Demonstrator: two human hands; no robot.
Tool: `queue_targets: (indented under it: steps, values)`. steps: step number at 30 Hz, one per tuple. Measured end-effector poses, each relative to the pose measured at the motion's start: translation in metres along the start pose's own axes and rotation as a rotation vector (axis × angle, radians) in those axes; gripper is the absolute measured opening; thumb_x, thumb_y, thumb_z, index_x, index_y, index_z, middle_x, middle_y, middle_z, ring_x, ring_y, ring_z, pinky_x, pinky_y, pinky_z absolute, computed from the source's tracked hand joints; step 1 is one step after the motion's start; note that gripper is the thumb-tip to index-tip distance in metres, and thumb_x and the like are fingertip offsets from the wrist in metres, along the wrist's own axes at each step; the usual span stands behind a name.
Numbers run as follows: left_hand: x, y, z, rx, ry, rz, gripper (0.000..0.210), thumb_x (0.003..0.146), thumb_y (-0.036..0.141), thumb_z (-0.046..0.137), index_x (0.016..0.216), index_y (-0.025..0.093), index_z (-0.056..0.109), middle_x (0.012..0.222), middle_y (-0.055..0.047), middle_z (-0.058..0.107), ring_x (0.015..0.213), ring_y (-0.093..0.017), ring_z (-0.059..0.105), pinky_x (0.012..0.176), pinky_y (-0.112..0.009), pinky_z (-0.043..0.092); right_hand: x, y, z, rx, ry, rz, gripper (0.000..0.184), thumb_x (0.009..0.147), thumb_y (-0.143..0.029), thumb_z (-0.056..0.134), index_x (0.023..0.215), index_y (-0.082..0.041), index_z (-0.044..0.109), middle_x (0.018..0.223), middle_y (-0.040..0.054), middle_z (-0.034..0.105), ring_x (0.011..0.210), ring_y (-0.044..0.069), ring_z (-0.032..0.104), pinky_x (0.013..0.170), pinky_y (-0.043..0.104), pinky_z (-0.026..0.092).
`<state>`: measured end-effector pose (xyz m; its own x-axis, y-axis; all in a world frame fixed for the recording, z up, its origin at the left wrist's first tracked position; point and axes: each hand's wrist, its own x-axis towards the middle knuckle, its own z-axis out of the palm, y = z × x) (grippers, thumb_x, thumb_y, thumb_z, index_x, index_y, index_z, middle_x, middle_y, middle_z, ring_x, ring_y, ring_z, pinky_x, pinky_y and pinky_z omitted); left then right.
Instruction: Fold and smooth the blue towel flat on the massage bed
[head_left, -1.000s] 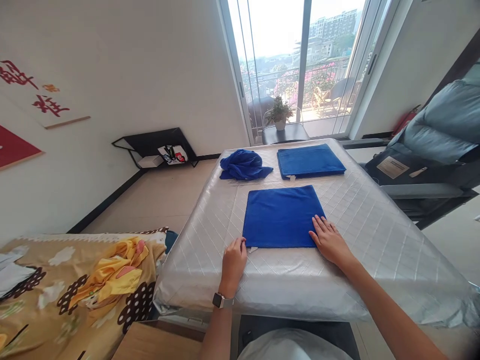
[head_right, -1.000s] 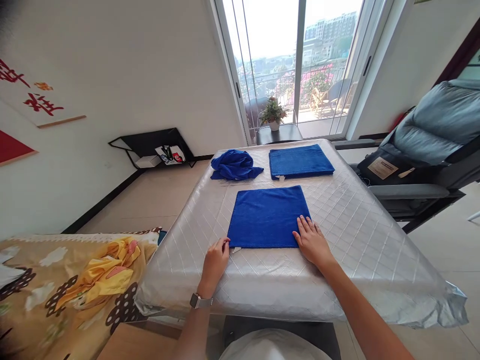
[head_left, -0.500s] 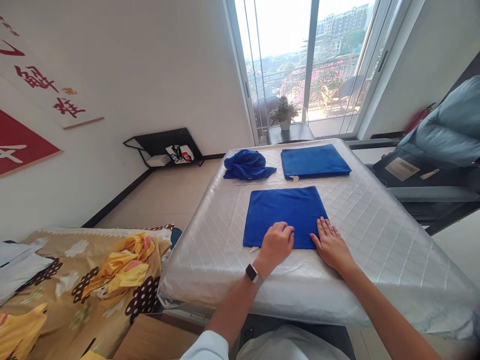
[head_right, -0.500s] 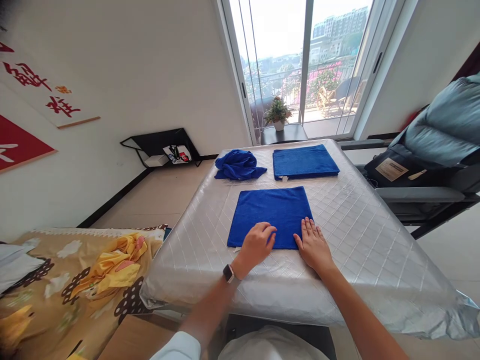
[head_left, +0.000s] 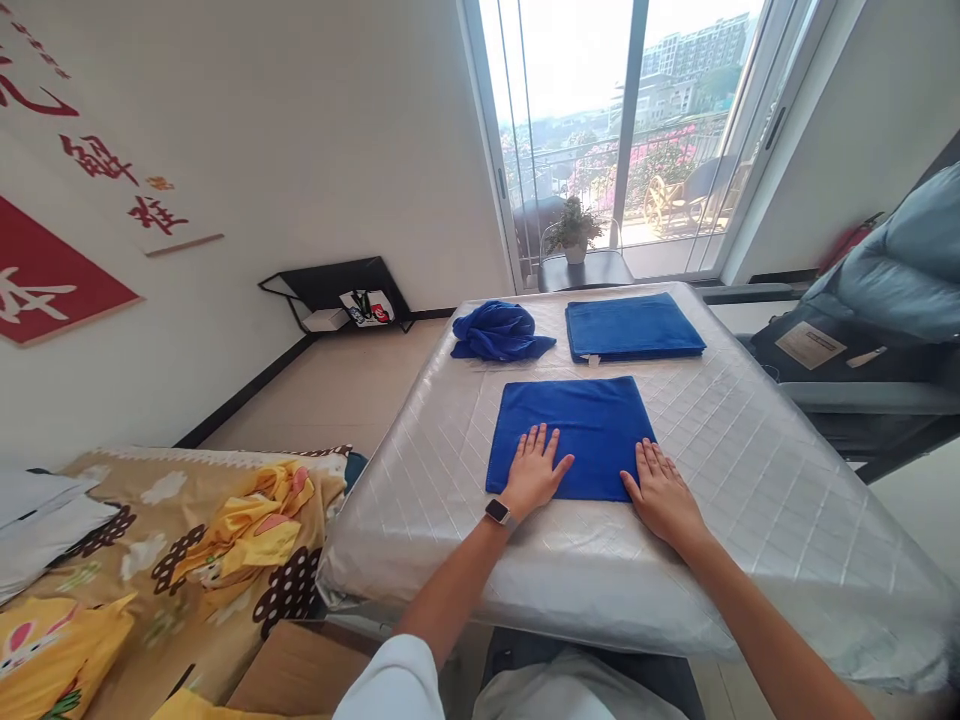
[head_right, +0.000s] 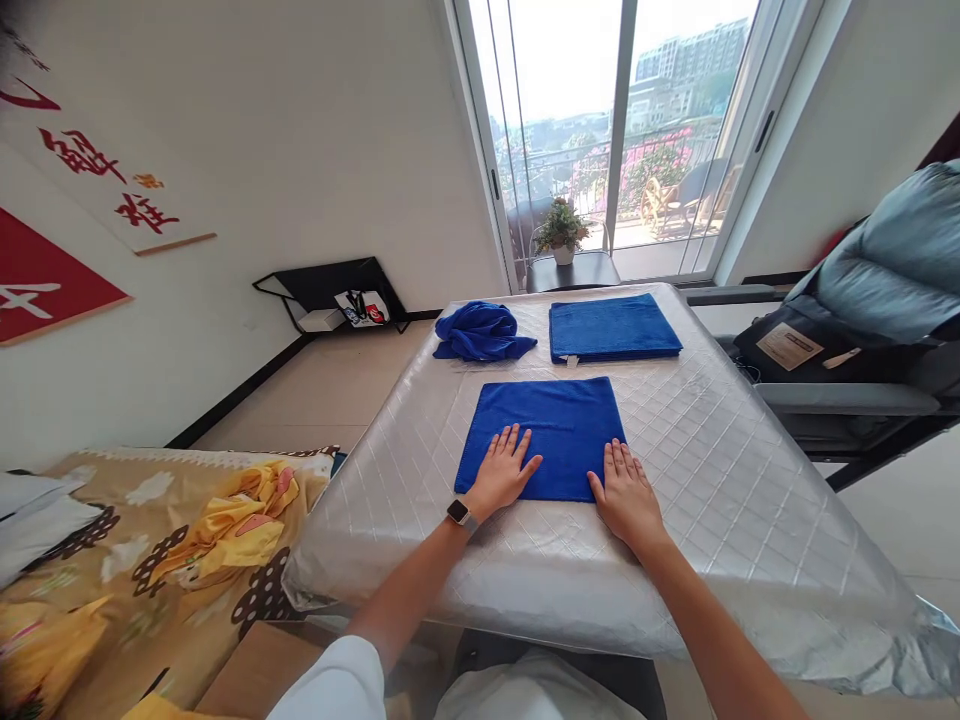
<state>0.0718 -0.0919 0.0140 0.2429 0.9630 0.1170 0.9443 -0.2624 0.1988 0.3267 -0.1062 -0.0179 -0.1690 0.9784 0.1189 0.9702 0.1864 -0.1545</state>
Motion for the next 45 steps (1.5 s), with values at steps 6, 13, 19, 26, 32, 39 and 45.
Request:
queue_targets:
  steps: [6, 13, 19, 26, 32, 39, 45]
  values:
    - [-0.055, -0.061, -0.011, 0.008, 0.037, -0.255, 0.072, 0.102, 0.058, 0.029, 0.158, 0.012, 0.026, 0.164, -0.019, 0.024, 0.152, -0.032, 0.019, 0.122, -0.051, 0.022, 0.001, 0.003, 0.002, 0.013, 0.004, -0.015, 0.074, 0.101, -0.05, 0.022, 0.157, -0.002, 0.028, 0.163, 0.0186, 0.026, 0.152, 0.027, 0.022, 0.125, 0.046, 0.02]
    - [-0.068, -0.062, -0.011, 0.004, 0.029, -0.25, 0.073, 0.102, 0.059, 0.024, 0.159, 0.013, 0.022, 0.164, -0.016, 0.026, 0.153, -0.027, 0.019, 0.124, -0.048, 0.015, 0.005, 0.008, -0.01, -0.01, -0.037, -0.038, 0.073, 0.101, -0.051, 0.024, 0.155, -0.004, 0.034, 0.162, 0.0167, 0.029, 0.151, 0.027, 0.026, 0.123, 0.044, 0.024]
    - [-0.066, -0.059, -0.014, -0.03, 0.04, -0.252, 0.074, 0.102, 0.06, 0.025, 0.158, 0.012, 0.023, 0.164, -0.016, 0.025, 0.153, -0.027, 0.019, 0.124, -0.049, 0.016, 0.062, 0.01, -0.035, -0.009, 0.033, -0.074, 0.07, 0.102, -0.049, 0.02, 0.156, -0.005, 0.033, 0.162, 0.0159, 0.031, 0.151, 0.028, 0.025, 0.123, 0.047, 0.022]
    - [-0.073, -0.063, -0.02, -0.016, 0.043, -0.25, 0.071, 0.103, 0.058, 0.025, 0.157, 0.013, 0.029, 0.161, -0.017, 0.033, 0.15, -0.029, 0.027, 0.123, -0.05, 0.021, 0.115, 0.014, -0.006, 0.013, -0.034, 0.031, 0.072, 0.102, -0.049, 0.018, 0.156, -0.004, 0.03, 0.163, 0.0178, 0.029, 0.152, 0.027, 0.022, 0.122, 0.046, 0.022]
    - [-0.016, -0.02, -0.031, -0.014, 0.106, -0.111, 0.069, 0.104, 0.056, 0.025, 0.154, 0.011, 0.036, 0.161, -0.017, 0.033, 0.151, -0.029, 0.024, 0.123, -0.047, 0.022, 0.112, 0.017, 0.007, 0.004, -0.015, 0.034, 0.073, 0.102, -0.049, 0.018, 0.156, -0.002, 0.03, 0.164, 0.0171, 0.026, 0.152, 0.027, 0.021, 0.123, 0.044, 0.018]
    - [0.099, 0.086, 0.017, -0.061, 0.029, 0.268, 0.068, 0.106, 0.052, 0.015, 0.152, 0.008, 0.039, 0.159, -0.013, 0.037, 0.15, -0.023, 0.028, 0.124, -0.041, 0.02, 0.107, 0.013, 0.0, -0.038, 0.0, 0.021, 0.065, 0.102, -0.038, 0.023, 0.156, -0.004, 0.031, 0.164, 0.0158, 0.027, 0.152, 0.025, 0.022, 0.123, 0.04, 0.019]
    - [0.102, 0.046, 0.031, -0.023, 0.022, 0.112, 0.073, 0.103, 0.06, 0.015, 0.155, 0.012, 0.035, 0.162, -0.012, 0.032, 0.152, -0.024, 0.023, 0.125, -0.044, 0.019, 0.109, 0.008, -0.003, -0.022, -0.052, 0.054, 0.068, 0.103, -0.043, 0.021, 0.157, -0.001, 0.029, 0.164, 0.0173, 0.025, 0.152, 0.027, 0.02, 0.123, 0.043, 0.017]
